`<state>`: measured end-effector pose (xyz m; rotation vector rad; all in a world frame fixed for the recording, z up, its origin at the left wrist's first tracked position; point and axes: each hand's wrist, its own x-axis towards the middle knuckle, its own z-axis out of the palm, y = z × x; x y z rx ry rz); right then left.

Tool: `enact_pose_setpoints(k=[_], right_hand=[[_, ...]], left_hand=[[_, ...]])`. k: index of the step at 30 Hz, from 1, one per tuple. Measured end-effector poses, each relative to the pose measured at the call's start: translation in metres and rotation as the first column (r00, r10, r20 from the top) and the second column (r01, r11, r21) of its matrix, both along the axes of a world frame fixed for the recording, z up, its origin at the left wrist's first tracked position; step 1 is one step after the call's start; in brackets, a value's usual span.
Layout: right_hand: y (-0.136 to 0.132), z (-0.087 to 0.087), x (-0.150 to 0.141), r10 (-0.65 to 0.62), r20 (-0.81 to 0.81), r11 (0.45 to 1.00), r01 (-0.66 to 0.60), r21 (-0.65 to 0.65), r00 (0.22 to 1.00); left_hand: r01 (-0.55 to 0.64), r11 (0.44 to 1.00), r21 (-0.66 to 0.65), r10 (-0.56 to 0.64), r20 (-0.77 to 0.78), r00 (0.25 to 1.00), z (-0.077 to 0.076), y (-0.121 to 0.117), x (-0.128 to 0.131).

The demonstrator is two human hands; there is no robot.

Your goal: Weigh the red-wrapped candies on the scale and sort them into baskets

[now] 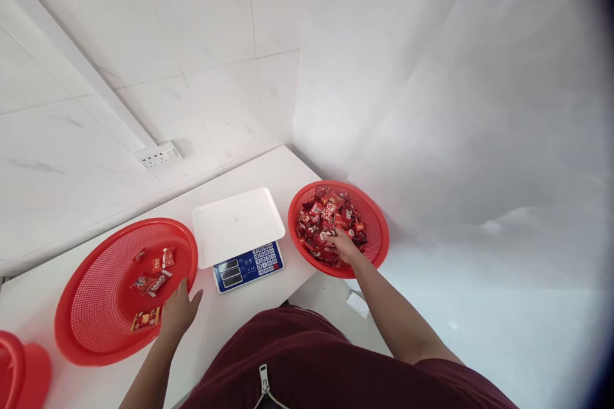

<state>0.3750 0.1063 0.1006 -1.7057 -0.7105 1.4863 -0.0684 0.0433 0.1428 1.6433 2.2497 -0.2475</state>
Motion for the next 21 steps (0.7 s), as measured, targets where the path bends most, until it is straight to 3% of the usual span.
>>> enact_pose_setpoints(k=[2, 5, 10, 15, 21], right_hand=[[0.000, 0.011, 0.001, -0.128, -0.157, 0.992, 0.124, -0.040, 0.979], [0.003, 0.028, -0.007, -0.149, -0.239, 0.988, 0.137, -0.064, 0.960], [0.023, 0.050, -0.063, 0.049, -0.332, 0.999, -0.049, 0.010, 0.942], [0.051, 0.062, -0.142, 0.333, -0.389, 0.943, -0.298, 0.150, 0.859], [0.071, 0.063, -0.188, 0.325, -0.358, 0.945, -0.320, 0.074, 0.876]], left_hand=[[-0.008, 1.000, 0.002, 0.008, 0.008, 1.000, 0.001, 0.000, 0.001], [-0.027, 1.000, -0.012, 0.027, 0.016, 1.000, 0.005, 0.000, 0.003], [-0.034, 0.999, 0.014, 0.033, 0.025, 0.999, 0.010, -0.005, 0.008], [-0.059, 0.997, 0.049, 0.057, 0.049, 0.997, 0.008, -0.011, 0.006], [-0.131, 0.987, 0.090, 0.119, 0.130, 0.984, 0.004, -0.022, -0.007]])
